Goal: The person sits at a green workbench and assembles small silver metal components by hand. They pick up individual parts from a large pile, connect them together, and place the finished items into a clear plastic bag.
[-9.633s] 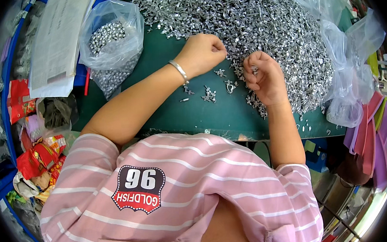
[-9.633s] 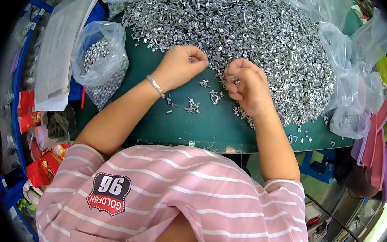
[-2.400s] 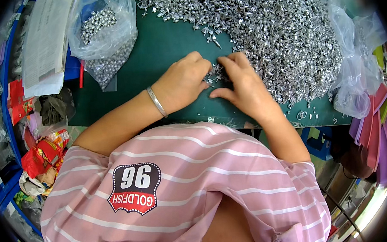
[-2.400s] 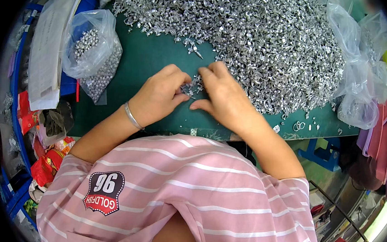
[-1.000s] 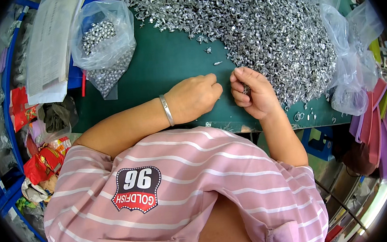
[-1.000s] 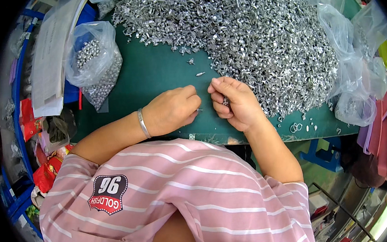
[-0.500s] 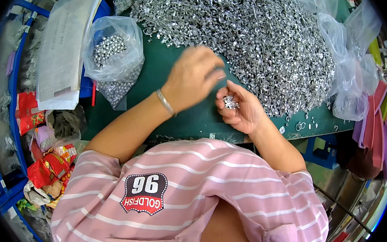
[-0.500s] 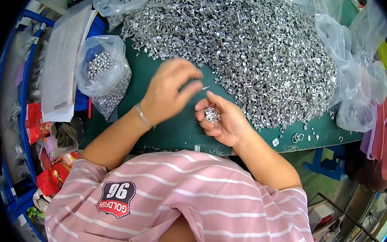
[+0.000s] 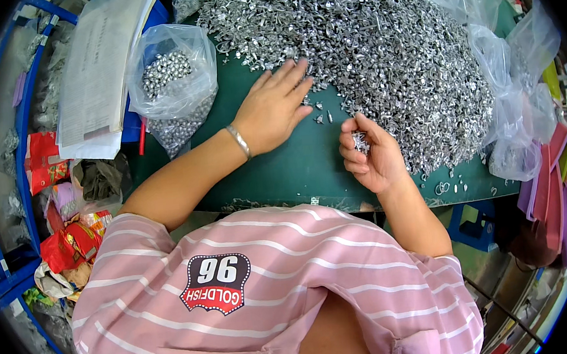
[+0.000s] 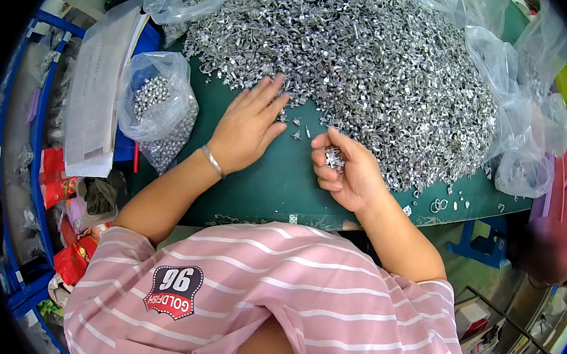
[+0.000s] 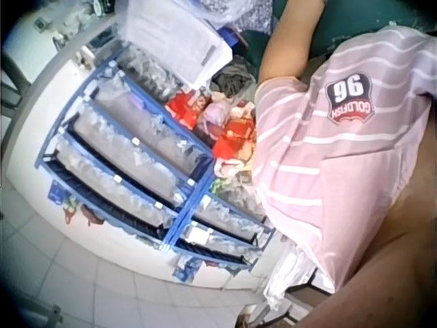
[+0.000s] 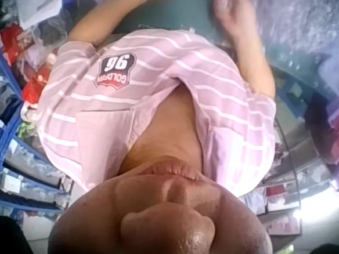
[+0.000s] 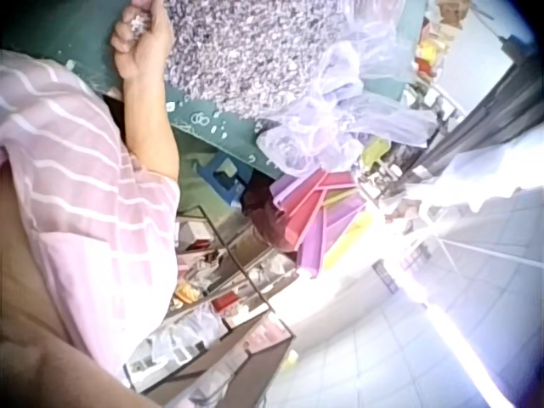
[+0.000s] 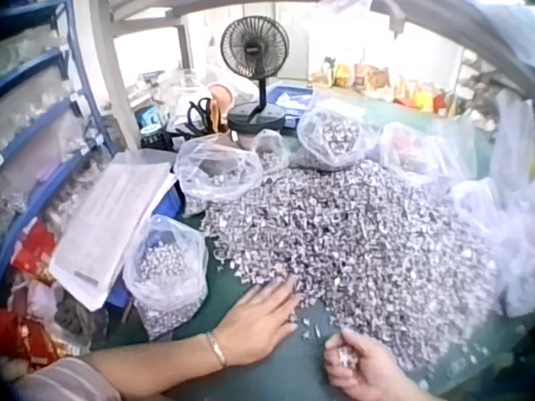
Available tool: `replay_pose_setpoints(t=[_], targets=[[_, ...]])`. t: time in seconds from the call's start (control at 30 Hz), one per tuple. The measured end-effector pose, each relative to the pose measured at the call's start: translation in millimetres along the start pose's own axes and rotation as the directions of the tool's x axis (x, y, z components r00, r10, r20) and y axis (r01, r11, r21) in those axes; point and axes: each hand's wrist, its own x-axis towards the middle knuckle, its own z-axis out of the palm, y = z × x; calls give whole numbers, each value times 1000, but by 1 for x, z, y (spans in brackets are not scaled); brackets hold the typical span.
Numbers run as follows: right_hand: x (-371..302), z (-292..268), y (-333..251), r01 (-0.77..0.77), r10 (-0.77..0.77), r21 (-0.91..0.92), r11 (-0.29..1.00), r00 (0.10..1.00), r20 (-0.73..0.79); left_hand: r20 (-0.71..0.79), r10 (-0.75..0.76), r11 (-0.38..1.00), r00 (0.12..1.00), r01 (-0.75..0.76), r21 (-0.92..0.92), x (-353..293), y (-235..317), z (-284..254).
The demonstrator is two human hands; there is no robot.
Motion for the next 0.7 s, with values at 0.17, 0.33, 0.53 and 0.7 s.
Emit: replay_pose_setpoints(t=[0.17, 0.33, 0.53, 0.7], targets=[[-3, 10, -3, 52, -63, -73, 996, 986, -155, -16, 55, 983, 998, -57, -177, -21, 6, -7], [2, 8, -9, 62, -165, -732, 678, 984, -70, -101, 90, 949, 991, -116, -292, -34, 3, -10], [32, 22, 2, 57, -498, -767, -639, 729, 469, -41, -140, 898, 989, 109, -427, -25, 13, -18], [36, 26, -2, 35, -493, -767, -641, 747, 446, -277, -153, 940, 949, 54, -336, -8, -2, -9]])
